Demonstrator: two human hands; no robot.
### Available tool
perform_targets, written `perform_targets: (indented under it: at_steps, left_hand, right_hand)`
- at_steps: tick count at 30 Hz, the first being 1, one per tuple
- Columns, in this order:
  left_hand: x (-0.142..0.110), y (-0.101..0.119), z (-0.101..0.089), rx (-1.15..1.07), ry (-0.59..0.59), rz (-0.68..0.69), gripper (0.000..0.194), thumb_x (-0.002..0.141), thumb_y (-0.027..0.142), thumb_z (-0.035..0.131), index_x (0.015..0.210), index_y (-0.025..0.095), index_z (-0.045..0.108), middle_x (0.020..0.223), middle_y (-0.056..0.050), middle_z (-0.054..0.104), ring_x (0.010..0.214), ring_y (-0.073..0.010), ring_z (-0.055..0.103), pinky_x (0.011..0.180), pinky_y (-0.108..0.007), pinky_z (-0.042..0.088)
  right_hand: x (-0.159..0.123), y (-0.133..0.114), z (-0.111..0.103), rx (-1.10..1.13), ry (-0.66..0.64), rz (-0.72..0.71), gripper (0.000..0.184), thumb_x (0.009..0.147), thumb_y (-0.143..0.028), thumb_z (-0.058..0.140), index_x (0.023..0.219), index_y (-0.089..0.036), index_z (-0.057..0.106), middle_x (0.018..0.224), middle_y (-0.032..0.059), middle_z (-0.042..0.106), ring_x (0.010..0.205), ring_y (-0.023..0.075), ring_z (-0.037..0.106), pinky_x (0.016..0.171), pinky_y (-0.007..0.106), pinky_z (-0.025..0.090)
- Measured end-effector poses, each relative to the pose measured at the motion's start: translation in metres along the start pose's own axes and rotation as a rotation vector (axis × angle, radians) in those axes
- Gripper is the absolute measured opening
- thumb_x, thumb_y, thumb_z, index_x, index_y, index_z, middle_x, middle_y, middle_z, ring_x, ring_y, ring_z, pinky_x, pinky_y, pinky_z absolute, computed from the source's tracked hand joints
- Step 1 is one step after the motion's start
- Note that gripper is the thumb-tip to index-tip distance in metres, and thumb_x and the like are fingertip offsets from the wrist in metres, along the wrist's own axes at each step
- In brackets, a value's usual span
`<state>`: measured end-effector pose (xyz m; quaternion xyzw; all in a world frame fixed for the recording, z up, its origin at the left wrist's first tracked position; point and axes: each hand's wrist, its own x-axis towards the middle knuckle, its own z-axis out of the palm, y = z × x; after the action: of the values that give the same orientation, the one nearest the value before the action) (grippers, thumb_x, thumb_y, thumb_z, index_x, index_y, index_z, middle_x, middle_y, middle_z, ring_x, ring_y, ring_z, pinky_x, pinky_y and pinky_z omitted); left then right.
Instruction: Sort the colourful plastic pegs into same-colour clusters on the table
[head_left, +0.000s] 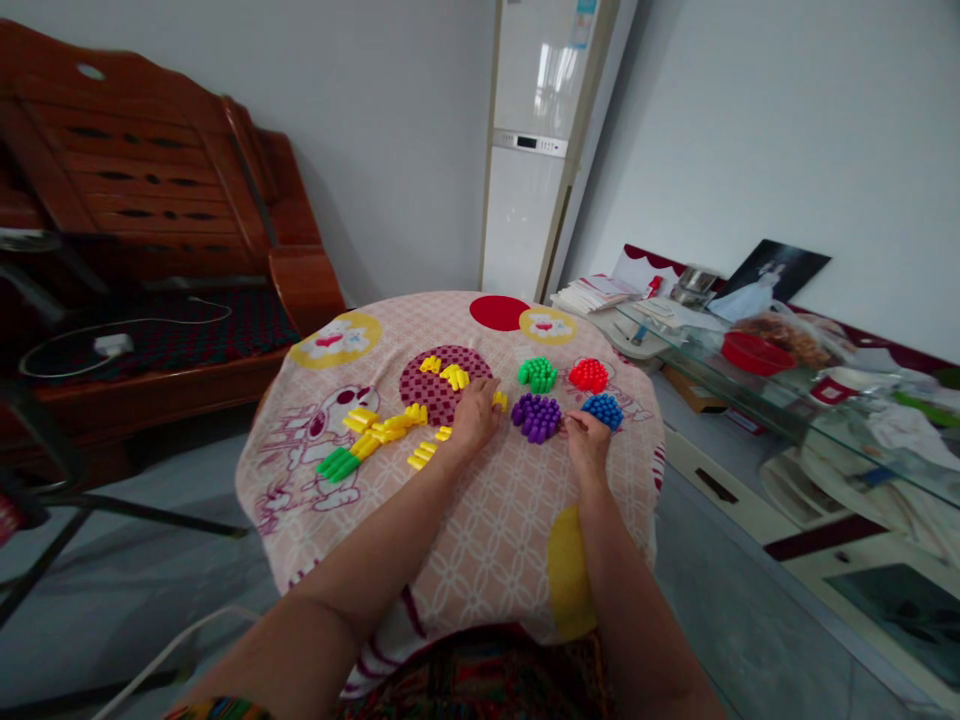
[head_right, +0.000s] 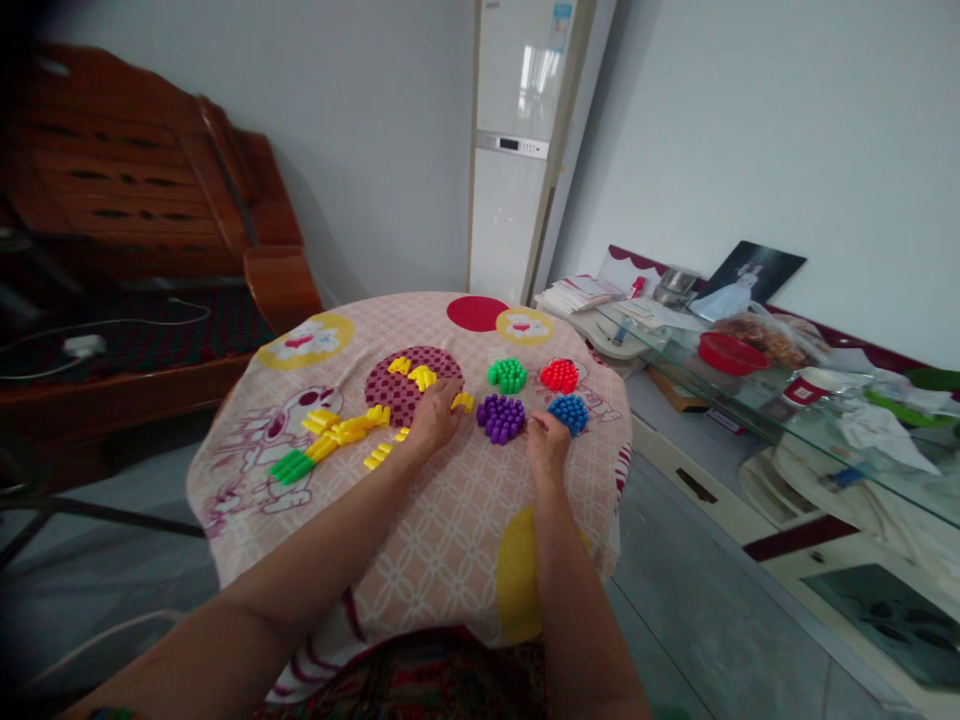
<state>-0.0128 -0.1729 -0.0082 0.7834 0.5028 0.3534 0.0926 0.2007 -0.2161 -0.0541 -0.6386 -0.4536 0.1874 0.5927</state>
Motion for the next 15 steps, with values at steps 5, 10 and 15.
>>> perform_targets:
  at_steps: [5,10,15]
  left_hand:
    - [0.005,-0.011,0.012,0.102,-0.158,-0.011,0.048,0.081,0.016,0.055,0.129,0.01,0.053,0.136,-0.018,0.052,0.129,-0.0281,0.046,0.111,-0.043,0.035]
    - [0.029,-0.013,-0.004,0.118,-0.054,-0.012,0.047,0.083,0.022,0.055,0.13,0.012,0.054,0.137,-0.018,0.052,0.129,-0.0279,0.046,0.11,-0.045,0.036]
    - [0.069,-0.047,-0.038,0.077,0.028,-0.231,0.039,0.092,0.035,0.045,0.123,0.018,0.06,0.129,-0.016,0.059,0.121,-0.031,0.051,0.1,-0.045,0.043]
  right_hand:
    - [-0.003,-0.004,-0.001,0.04,-0.013,0.015,0.04,0.069,-0.038,0.053,0.091,-0.013,0.075,0.085,0.0106,0.074,0.07,0.0235,0.069,0.069,0.036,0.057]
    - [-0.007,-0.01,-0.001,0.092,0.007,0.037,0.037,0.069,-0.04,0.054,0.087,-0.014,0.074,0.077,0.0085,0.073,0.064,0.0224,0.068,0.064,0.035,0.057]
    - [-0.014,-0.011,-0.005,0.097,0.029,0.031,0.036,0.069,-0.04,0.054,0.086,-0.014,0.074,0.077,0.0079,0.074,0.063,0.0217,0.067,0.064,0.035,0.057]
